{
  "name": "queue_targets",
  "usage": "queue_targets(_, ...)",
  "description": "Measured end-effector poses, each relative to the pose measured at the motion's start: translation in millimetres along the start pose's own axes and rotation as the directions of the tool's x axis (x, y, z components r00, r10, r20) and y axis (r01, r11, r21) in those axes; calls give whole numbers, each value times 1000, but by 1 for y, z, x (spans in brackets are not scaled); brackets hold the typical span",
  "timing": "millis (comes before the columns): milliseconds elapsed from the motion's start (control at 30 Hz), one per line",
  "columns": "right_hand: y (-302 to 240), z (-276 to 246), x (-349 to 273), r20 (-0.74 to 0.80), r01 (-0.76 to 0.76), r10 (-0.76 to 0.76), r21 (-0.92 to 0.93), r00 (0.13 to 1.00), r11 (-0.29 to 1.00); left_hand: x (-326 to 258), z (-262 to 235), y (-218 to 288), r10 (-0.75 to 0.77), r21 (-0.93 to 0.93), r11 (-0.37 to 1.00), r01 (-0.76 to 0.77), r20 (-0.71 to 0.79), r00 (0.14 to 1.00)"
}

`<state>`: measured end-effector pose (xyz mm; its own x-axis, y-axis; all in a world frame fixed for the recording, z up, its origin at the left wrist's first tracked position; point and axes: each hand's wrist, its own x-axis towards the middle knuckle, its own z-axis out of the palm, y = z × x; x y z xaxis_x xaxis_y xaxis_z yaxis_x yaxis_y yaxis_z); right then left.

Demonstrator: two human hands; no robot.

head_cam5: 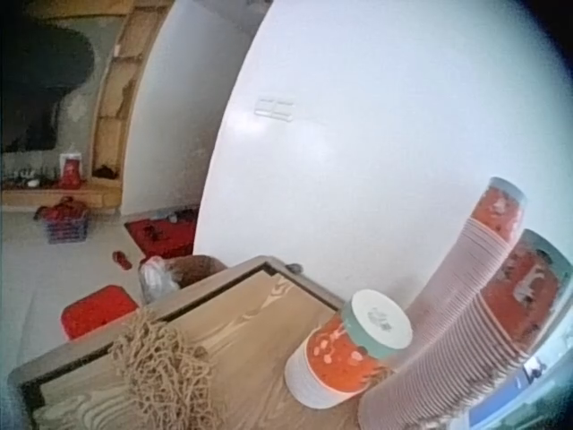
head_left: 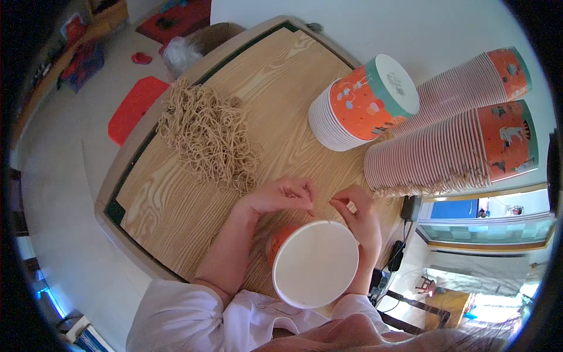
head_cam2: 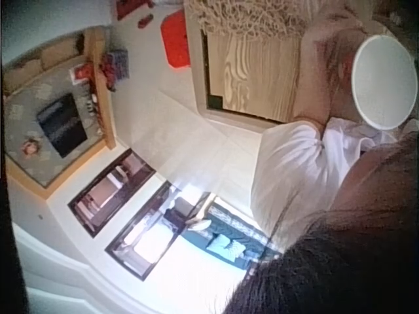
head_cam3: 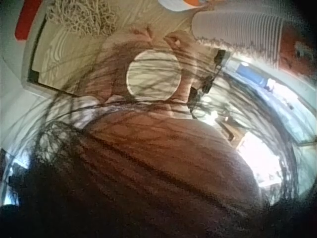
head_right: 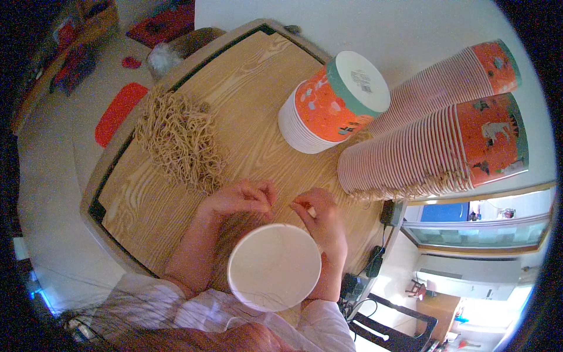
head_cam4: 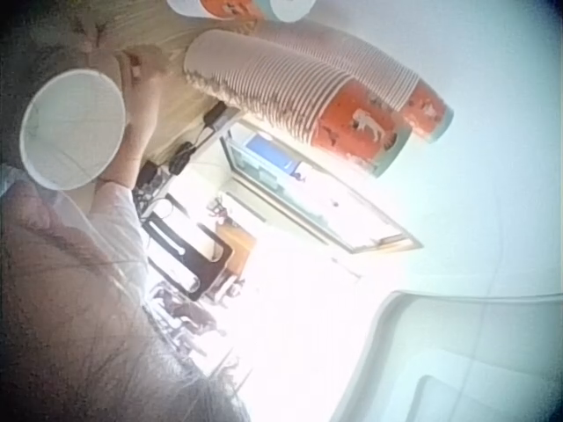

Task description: Attaching rubber bands or strings to paper cups for packaging or assembly.

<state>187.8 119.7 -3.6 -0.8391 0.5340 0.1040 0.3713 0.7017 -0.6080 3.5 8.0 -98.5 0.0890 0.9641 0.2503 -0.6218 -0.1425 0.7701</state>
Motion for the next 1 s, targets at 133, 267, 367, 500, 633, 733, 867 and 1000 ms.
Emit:
queue_targets(133, -4, 9, 5, 73, 59, -59, -6, 996, 998, 4, 6, 1, -125, 277, 954, 113, 23, 992)
queue_targets(267, -6, 11, 8, 211, 38, -21, -77, 977, 996, 2, -2, -15, -74, 116, 991, 60, 122, 990)
queue_targets(367, -3, 8, 7, 214, -13, 25, -57, 976, 998, 4, -6, -7, 18, 220, 973, -70, 231, 973)
queue_targets(500, -3, 5, 7, 200, -100, 102, -18, 974, 995, 7, 0, -5, -158, 515, 857, 23, 219, 963)
queue_targets(633, -8, 1, 3, 191, -119, 133, -81, 973, 990, 9, 10, -8, -127, 379, 923, 72, 122, 984)
queue_targets(733, -3, 0, 2, 188, 57, -47, -52, 981, 997, 11, 10, -15, -107, 404, 913, 54, 112, 988)
queue_targets(867, 2, -2, 2, 222, 58, -52, -18, 974, 998, 13, 14, -15, -118, 348, 934, 84, 78, 990)
queue_targets(1000, 1, -2, 1, 198, 57, -53, -14, 979, 998, 14, 14, -19, -171, 309, 940, 146, 55, 984)
